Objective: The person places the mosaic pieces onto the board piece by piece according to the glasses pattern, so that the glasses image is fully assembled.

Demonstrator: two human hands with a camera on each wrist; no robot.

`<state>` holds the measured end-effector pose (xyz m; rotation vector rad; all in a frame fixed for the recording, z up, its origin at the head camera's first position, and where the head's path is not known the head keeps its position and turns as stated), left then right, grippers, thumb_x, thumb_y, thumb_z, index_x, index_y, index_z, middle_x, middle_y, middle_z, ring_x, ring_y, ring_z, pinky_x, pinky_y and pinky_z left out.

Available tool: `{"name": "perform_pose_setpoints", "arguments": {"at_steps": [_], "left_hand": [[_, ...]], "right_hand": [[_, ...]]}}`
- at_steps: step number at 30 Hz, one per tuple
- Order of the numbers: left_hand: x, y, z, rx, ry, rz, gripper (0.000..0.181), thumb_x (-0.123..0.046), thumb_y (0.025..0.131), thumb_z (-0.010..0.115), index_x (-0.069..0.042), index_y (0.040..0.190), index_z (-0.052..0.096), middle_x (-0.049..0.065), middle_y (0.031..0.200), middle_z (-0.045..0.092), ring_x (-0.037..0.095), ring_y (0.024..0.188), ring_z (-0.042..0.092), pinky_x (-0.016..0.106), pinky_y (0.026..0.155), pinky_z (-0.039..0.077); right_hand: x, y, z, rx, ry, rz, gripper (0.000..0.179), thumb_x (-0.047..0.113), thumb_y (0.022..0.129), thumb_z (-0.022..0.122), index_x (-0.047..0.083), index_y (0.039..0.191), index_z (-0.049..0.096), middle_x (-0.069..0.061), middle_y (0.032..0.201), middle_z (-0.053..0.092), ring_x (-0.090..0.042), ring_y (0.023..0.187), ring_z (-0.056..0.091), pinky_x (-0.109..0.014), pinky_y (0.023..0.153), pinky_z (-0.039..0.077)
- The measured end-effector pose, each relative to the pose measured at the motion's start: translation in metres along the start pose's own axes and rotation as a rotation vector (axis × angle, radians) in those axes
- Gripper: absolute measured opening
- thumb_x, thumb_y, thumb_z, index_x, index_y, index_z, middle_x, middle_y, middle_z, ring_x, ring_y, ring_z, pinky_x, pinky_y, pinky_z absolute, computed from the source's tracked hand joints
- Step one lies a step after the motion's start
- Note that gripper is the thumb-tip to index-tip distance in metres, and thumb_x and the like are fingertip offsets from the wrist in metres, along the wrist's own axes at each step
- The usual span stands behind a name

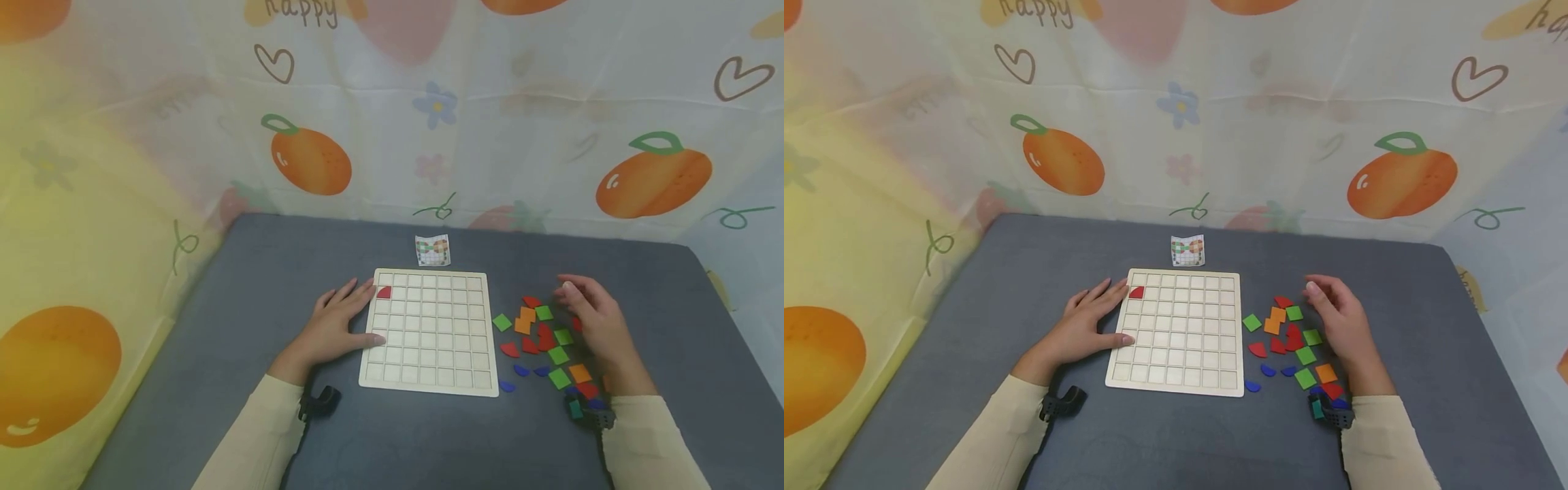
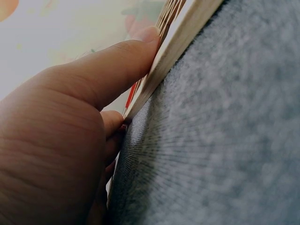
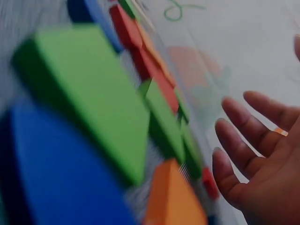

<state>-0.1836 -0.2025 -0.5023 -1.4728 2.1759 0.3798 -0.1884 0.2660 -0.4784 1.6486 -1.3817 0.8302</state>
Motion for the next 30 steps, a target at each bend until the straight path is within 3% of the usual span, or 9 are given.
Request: {"name": "perform_pose_setpoints", "arguments": {"at_steps": [6,10,14,20,30], "left_hand": [[-0.002,-0.001,-0.001,-0.001,0.003,0.0,0.108,-0.067,0.09,0.08,-0.02,0.174,0.03,-0.008,0.178,0.023,0.024,0.166,0.009,0.058,0.126,0.004],[-0.002,0.0,-0.001,0.001,0.006,0.001,0.108,-0.066,0.091,0.08,-0.02,0.174,0.03,-0.008,0.178,0.023,0.023,0.166,0.009,0.058,0.127,0.004],[-0.002,0.0,-0.001,0.001,0.004,0.004,0.108,-0.066,0.091,0.08,-0.019,0.174,0.03,-0.007,0.178,0.023,0.024,0.166,0.009,0.059,0.126,0.003],[-0.001,0.001,0.0,-0.006,-0.001,0.004,0.108,-0.067,0.09,0.08,-0.02,0.174,0.031,-0.007,0.178,0.023,0.025,0.166,0.009,0.059,0.126,0.003],[-0.002,0.0,0.001,0.0,0.007,-0.01,0.108,-0.067,0.09,0.08,-0.021,0.174,0.031,-0.008,0.178,0.023,0.025,0.166,0.01,0.059,0.126,0.003]], "right_hand": [[-0.013,-0.003,0.0,0.099,-0.142,0.121,0.056,0.038,0.113,0.064,0.0,0.154,0.056,-0.019,0.133,0.065,-0.022,0.115,0.061,-0.024,0.087,0.048],[-0.016,-0.003,0.002,0.156,-0.191,0.157,0.059,0.036,0.107,0.075,0.0,0.15,0.059,-0.02,0.139,0.06,-0.038,0.124,0.059,-0.045,0.099,0.051],[-0.017,-0.003,0.003,0.176,-0.222,0.151,0.053,0.032,0.105,0.079,0.0,0.144,0.064,-0.019,0.139,0.056,-0.043,0.124,0.057,-0.062,0.1,0.048],[-0.018,-0.001,0.004,0.156,-0.284,0.102,0.041,0.027,0.104,0.08,0.0,0.133,0.071,-0.016,0.13,0.057,-0.038,0.114,0.059,-0.054,0.091,0.05],[-0.019,-0.003,0.006,0.12,-0.301,0.095,0.022,0.022,0.103,0.082,0.003,0.109,0.071,-0.014,0.124,0.056,-0.032,0.103,0.056,-0.049,0.085,0.05]]}}
Point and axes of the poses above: each hand's wrist, its own y-axis towards the middle knuckle, its own z-axis out of the palm, x = y × z, the point moved 2 cm from there along y, towards the middle knuckle
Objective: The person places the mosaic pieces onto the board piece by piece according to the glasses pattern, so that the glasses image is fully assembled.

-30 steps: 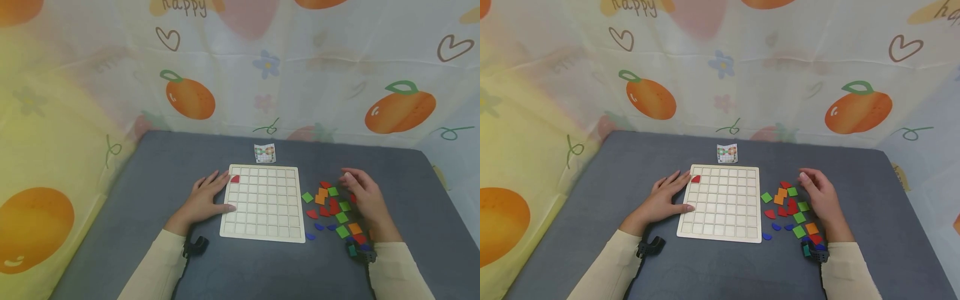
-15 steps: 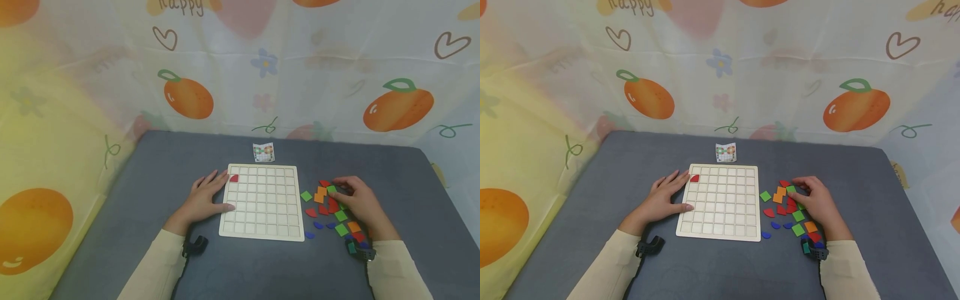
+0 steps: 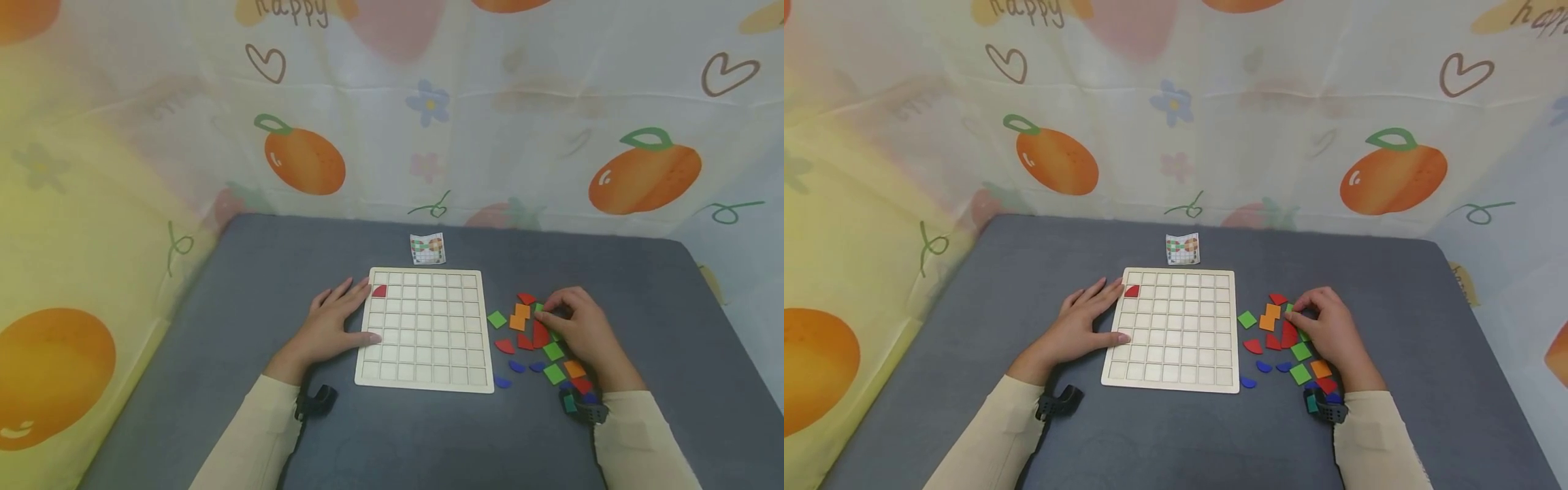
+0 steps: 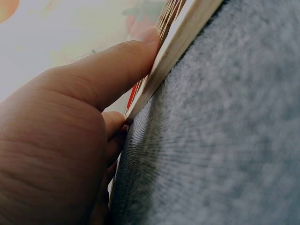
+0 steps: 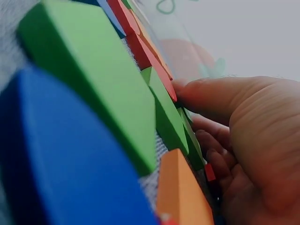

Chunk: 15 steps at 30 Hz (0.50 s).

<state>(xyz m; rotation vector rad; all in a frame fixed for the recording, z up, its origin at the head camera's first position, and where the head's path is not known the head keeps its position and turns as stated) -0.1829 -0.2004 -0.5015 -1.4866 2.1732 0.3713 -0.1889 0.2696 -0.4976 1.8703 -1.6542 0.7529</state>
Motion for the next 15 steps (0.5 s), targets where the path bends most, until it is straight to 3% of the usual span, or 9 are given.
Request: {"name": "perform_pose_setpoints", "arguments": {"at_steps": [8,15], "left_hand": [[0.0007,-0.0007,-0.001,0.002,-0.009,0.0,0.108,-0.067,0.09,0.08,-0.021,0.174,0.031,-0.007,0.178,0.024,0.026,0.166,0.011,0.059,0.127,0.003],[0.0003,-0.0007,-0.0013,0.002,-0.006,0.0,0.108,-0.066,0.089,0.081,-0.02,0.174,0.031,-0.006,0.178,0.024,0.027,0.166,0.011,0.059,0.127,0.003]], "right_hand": [[0.0028,-0.0006,0.0015,-0.015,-0.016,0.0,0.027,0.02,0.103,0.081,0.0,0.12,0.075,-0.016,0.123,0.058,-0.036,0.106,0.058,-0.053,0.088,0.049],[0.0028,-0.0012,0.0021,-0.043,-0.009,0.036,0.028,0.019,0.104,0.079,0.003,0.125,0.07,-0.013,0.109,0.064,-0.031,0.095,0.059,-0.046,0.077,0.049]]}}
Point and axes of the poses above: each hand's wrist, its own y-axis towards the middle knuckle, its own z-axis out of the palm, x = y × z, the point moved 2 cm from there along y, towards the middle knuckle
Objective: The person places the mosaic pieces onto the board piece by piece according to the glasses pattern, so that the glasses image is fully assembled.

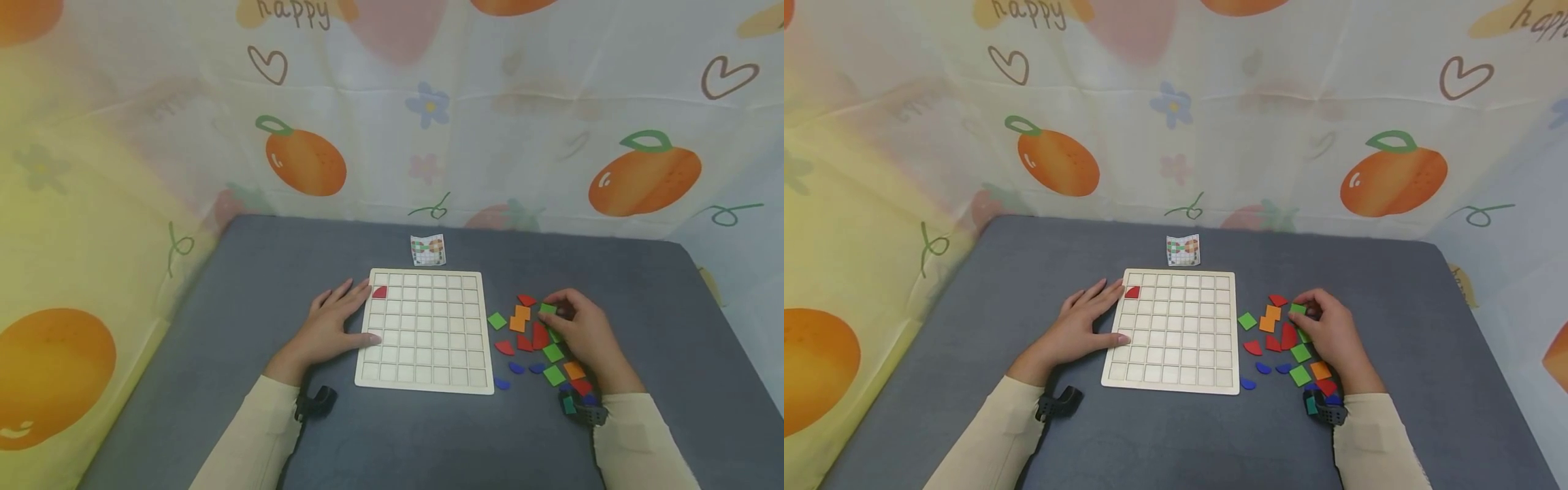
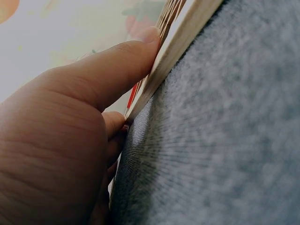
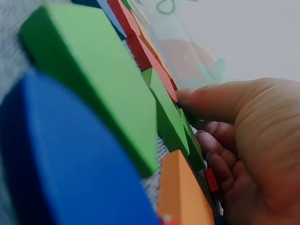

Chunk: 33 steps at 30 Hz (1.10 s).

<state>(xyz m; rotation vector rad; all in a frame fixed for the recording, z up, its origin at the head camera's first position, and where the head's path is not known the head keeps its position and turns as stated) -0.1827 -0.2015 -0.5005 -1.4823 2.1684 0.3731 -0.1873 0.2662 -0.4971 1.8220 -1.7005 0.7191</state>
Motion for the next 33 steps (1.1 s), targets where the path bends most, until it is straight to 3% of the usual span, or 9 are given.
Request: {"name": "perform_pose_setpoints", "arguments": {"at_steps": [6,16,21,26,33], "left_hand": [[0.0,0.001,0.001,0.001,0.008,-0.001,0.109,-0.067,0.089,0.08,-0.021,0.174,0.031,-0.007,0.178,0.024,0.026,0.166,0.011,0.059,0.127,0.004],[0.001,0.0,0.0,0.0,0.003,0.011,0.108,-0.067,0.09,0.081,-0.02,0.174,0.031,-0.006,0.179,0.024,0.027,0.166,0.011,0.06,0.126,0.004],[0.0,0.0,-0.001,0.0,0.007,0.008,0.108,-0.068,0.09,0.08,-0.019,0.174,0.031,-0.005,0.179,0.024,0.027,0.166,0.011,0.06,0.126,0.004],[0.0,-0.001,0.0,0.007,0.006,-0.001,0.108,-0.068,0.09,0.08,-0.02,0.174,0.031,-0.006,0.179,0.023,0.026,0.166,0.01,0.06,0.126,0.004],[0.001,0.0,0.001,0.003,-0.004,0.004,0.108,-0.068,0.09,0.08,-0.021,0.174,0.03,-0.007,0.179,0.023,0.025,0.166,0.01,0.059,0.127,0.003]], "right_hand": [[0.0,-0.002,-0.001,-0.078,-0.002,-0.019,0.028,0.019,0.107,0.076,0.004,0.13,0.073,-0.016,0.115,0.072,-0.033,0.098,0.065,-0.047,0.079,0.052],[0.016,-0.006,-0.003,-0.185,0.052,-0.05,0.028,0.026,0.107,0.075,0.006,0.127,0.075,-0.013,0.113,0.073,-0.024,0.092,0.062,-0.027,0.071,0.048],[0.028,-0.007,0.001,-0.16,0.163,-0.024,0.029,0.024,0.107,0.075,0.005,0.13,0.075,-0.013,0.113,0.074,-0.015,0.09,0.068,-0.025,0.068,0.054],[0.042,-0.008,0.007,-0.139,0.303,-0.063,0.028,0.013,0.106,0.076,0.001,0.132,0.074,-0.017,0.112,0.073,-0.007,0.091,0.071,-0.02,0.073,0.057],[0.06,-0.01,0.019,-0.037,0.36,-0.023,0.039,0.018,0.106,0.077,0.0,0.139,0.068,-0.017,0.108,0.075,-0.016,0.095,0.075,-0.025,0.076,0.059]]}}
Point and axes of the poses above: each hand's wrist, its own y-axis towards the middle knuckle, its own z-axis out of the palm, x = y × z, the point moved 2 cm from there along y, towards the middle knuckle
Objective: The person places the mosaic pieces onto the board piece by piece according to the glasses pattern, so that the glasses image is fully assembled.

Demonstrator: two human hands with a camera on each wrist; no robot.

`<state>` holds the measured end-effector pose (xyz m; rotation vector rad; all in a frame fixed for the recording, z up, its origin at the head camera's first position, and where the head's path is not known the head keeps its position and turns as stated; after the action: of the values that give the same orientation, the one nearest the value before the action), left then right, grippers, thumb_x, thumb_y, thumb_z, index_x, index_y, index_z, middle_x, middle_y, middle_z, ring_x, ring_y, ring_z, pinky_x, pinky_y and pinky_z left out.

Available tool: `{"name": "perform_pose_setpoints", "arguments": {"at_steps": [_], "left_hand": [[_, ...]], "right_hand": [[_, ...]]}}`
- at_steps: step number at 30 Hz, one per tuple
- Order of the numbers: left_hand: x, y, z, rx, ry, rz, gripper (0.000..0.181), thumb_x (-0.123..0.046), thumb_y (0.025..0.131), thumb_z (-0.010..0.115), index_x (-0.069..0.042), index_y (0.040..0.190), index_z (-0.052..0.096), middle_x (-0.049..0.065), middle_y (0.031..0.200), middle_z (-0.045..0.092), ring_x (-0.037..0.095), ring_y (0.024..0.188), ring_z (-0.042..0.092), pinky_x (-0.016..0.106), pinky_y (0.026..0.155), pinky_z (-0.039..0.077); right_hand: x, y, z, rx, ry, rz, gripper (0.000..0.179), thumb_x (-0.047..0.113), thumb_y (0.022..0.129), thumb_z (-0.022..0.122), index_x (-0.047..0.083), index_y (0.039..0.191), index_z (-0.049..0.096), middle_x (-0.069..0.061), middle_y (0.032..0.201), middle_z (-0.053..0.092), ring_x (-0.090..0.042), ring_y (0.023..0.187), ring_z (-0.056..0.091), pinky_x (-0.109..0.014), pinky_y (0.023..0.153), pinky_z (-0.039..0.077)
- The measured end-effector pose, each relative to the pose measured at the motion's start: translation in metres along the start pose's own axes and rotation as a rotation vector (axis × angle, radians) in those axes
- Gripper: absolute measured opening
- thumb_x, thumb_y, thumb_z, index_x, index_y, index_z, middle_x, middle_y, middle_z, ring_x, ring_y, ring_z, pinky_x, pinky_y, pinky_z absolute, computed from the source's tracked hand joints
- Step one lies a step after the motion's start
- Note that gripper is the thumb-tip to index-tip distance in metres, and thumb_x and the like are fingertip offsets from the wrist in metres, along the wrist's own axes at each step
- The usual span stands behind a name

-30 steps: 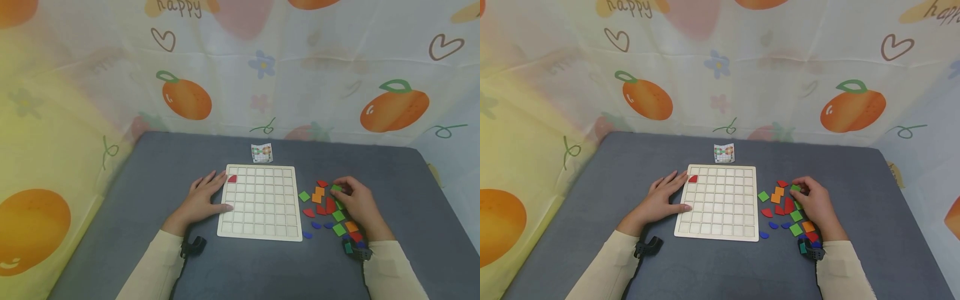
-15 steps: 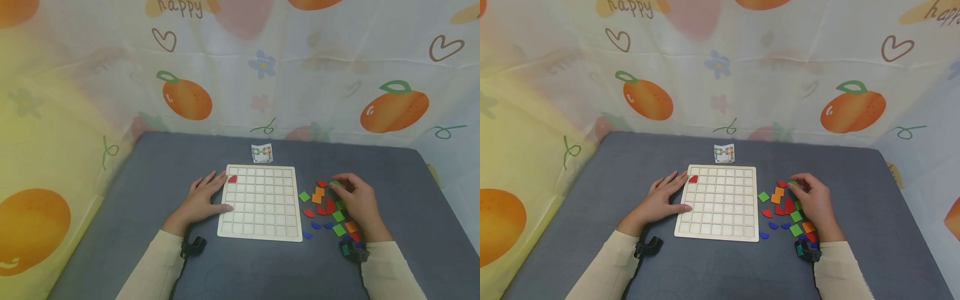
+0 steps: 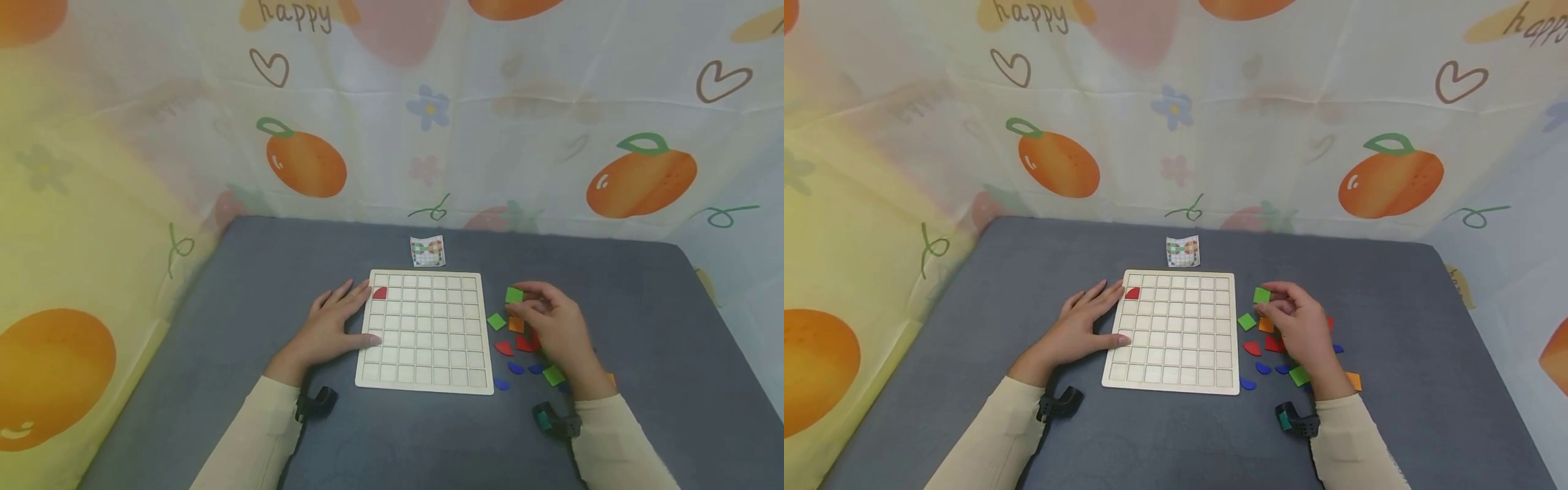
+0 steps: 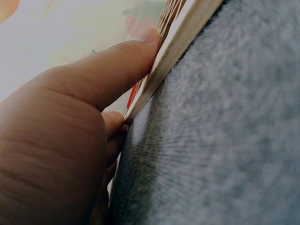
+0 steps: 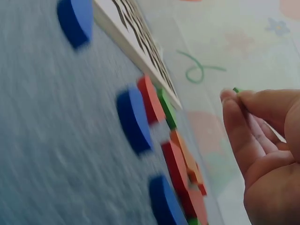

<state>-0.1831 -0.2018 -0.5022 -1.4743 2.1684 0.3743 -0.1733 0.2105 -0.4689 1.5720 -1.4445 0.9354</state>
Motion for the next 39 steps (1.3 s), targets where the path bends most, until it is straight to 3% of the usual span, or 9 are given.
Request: {"name": "perform_pose_setpoints", "arguments": {"at_steps": [5,15,23,32,39], "left_hand": [[0.001,0.0,0.001,-0.002,-0.003,0.001,0.108,-0.069,0.09,0.08,-0.021,0.174,0.031,-0.008,0.178,0.023,0.025,0.166,0.009,0.059,0.127,0.003],[0.002,0.0,0.002,-0.007,0.004,0.003,0.108,-0.071,0.09,0.078,-0.021,0.174,0.032,-0.008,0.178,0.023,0.025,0.166,0.01,0.059,0.126,0.003],[0.001,0.0,0.001,-0.002,0.002,-0.008,0.108,-0.069,0.089,0.079,-0.021,0.174,0.031,-0.008,0.178,0.023,0.025,0.166,0.01,0.06,0.126,0.003],[0.0,0.0,0.0,-0.001,-0.006,0.002,0.107,-0.068,0.09,0.08,-0.021,0.174,0.031,-0.009,0.178,0.023,0.025,0.166,0.009,0.06,0.126,0.003],[-0.001,0.0,-0.001,0.003,0.004,-0.006,0.107,-0.067,0.09,0.08,-0.021,0.174,0.032,-0.007,0.179,0.023,0.026,0.166,0.01,0.061,0.126,0.004]], "right_hand": [[0.0,0.002,0.014,0.057,0.097,0.004,0.037,0.007,0.105,0.075,-0.005,0.139,0.064,-0.02,0.109,0.066,-0.022,0.092,0.079,-0.031,0.081,0.063],[0.017,0.005,0.039,0.037,0.166,-0.065,0.032,-0.003,0.1,0.077,-0.009,0.129,0.062,-0.019,0.098,0.07,-0.021,0.081,0.074,-0.038,0.075,0.064],[0.03,0.012,0.06,0.069,0.017,-0.129,0.032,0.011,0.099,0.083,0.002,0.128,0.073,-0.007,0.099,0.073,-0.027,0.084,0.069,-0.029,0.074,0.055],[0.041,0.027,0.091,0.169,-0.084,-0.18,0.031,0.014,0.096,0.087,0.008,0.125,0.077,0.001,0.1,0.073,-0.02,0.09,0.068,-0.043,0.083,0.058],[0.047,0.039,0.116,0.24,-0.143,-0.223,0.028,0.016,0.098,0.086,0.008,0.123,0.077,0.002,0.1,0.07,-0.018,0.092,0.067,-0.044,0.085,0.057]]}}
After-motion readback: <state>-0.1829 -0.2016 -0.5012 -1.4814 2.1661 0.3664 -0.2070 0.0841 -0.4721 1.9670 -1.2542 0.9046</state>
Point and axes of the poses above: each hand's wrist, its own y-axis towards the middle knuckle, its own z-axis out of the palm, x = y × z, the point moved 2 cm from there along y, towards the middle knuckle
